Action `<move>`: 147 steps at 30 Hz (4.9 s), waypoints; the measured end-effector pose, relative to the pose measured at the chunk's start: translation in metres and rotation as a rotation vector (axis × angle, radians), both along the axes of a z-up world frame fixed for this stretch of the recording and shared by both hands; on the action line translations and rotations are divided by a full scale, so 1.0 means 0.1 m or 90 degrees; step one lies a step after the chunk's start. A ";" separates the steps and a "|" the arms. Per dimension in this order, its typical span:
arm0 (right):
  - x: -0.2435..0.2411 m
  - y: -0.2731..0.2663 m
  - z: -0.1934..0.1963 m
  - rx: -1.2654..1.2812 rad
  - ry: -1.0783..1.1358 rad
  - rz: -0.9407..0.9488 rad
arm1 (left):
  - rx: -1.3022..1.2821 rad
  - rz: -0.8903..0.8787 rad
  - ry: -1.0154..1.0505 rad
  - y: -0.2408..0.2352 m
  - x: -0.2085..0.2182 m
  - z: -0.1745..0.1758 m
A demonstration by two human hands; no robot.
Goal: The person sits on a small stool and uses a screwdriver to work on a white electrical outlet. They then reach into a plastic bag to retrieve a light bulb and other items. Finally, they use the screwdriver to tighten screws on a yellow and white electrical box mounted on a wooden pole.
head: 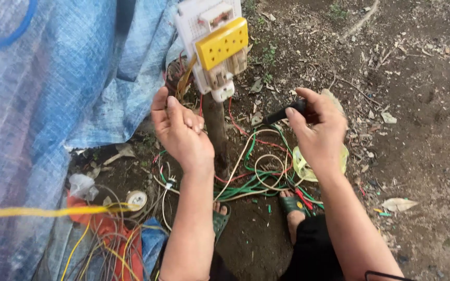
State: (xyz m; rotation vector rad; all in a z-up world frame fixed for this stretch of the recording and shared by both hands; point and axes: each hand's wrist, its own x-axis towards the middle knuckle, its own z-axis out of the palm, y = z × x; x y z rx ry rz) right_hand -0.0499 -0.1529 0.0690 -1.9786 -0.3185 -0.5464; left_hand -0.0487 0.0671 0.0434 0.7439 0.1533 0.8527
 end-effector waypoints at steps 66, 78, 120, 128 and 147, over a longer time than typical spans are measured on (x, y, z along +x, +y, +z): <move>0.58 0.23 -1.34 0.751 0.258 0.063 | 0.866 -0.005 0.431 0.16 -0.37 -0.80; 0.54 0.56 -0.86 0.509 -0.088 0.198 | 0.716 0.300 0.173 -0.01 0.57 -0.85; 0.53 0.57 -0.93 0.515 -0.094 0.187 | 0.724 0.343 0.112 0.07 0.97 -1.05; 0.46 0.63 -0.89 0.508 -0.099 0.203 | 0.704 0.307 0.108 0.07 0.93 -0.99; 0.43 0.76 -0.73 0.440 -0.116 0.198 | 0.664 0.246 0.127 0.02 0.86 -0.96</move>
